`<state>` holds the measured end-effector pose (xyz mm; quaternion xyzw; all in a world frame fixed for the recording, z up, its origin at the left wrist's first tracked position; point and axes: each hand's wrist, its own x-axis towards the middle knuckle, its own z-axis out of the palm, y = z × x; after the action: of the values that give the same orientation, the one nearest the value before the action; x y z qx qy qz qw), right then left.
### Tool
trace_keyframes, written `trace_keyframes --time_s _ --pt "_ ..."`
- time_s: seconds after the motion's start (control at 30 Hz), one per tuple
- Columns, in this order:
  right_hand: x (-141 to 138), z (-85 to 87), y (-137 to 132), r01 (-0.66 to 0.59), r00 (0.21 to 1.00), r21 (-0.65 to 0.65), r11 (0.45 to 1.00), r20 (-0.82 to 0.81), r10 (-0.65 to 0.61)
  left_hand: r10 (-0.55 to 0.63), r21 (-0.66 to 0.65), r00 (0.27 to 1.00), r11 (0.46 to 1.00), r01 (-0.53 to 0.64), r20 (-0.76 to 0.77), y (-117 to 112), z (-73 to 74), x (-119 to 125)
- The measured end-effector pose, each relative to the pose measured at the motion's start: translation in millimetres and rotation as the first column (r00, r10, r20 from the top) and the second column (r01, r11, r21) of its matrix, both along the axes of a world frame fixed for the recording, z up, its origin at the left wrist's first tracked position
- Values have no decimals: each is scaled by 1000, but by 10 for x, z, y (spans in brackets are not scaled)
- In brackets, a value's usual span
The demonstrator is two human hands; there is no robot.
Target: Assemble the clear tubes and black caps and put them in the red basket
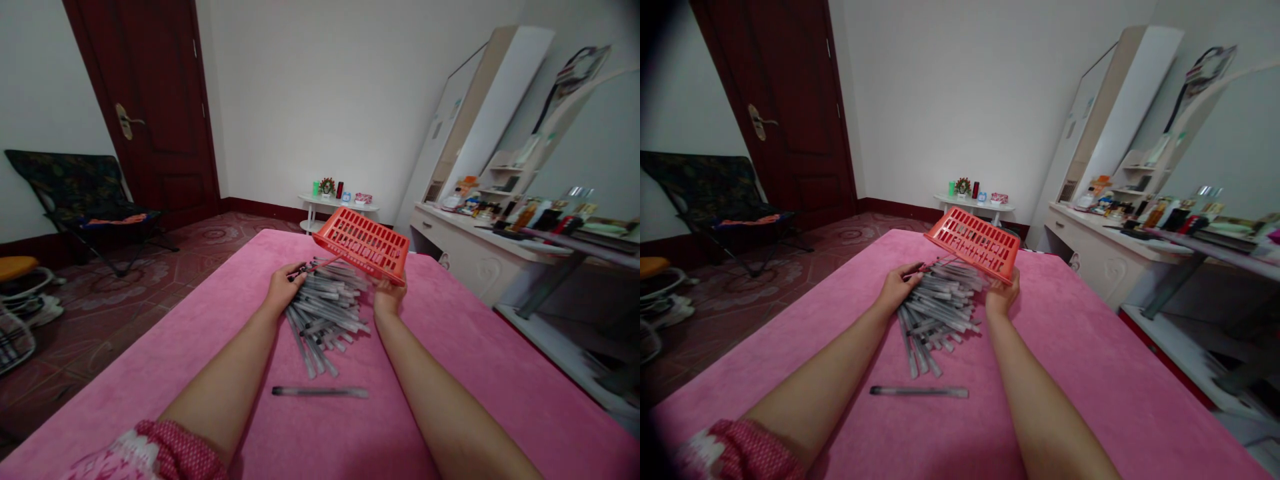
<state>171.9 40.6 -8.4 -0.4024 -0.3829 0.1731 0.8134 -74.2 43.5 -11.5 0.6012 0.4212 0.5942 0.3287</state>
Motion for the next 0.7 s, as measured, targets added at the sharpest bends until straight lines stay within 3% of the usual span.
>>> trace_keyframes --time_s 0.3,0.5,0.7 --pt "62 98 -25 73 984 -68 995 -157 -83 -5 19 999 1000 6 -51 21 -31 -11" --pt "-128 195 -99 -85 982 -65 994 -175 73 20 13 998 1000 -20 -67 -33 18 1" --pt "-367 465 -233 -168 964 -33 985 -213 157 20 44 994 999 -15 -103 11 -23 -10"
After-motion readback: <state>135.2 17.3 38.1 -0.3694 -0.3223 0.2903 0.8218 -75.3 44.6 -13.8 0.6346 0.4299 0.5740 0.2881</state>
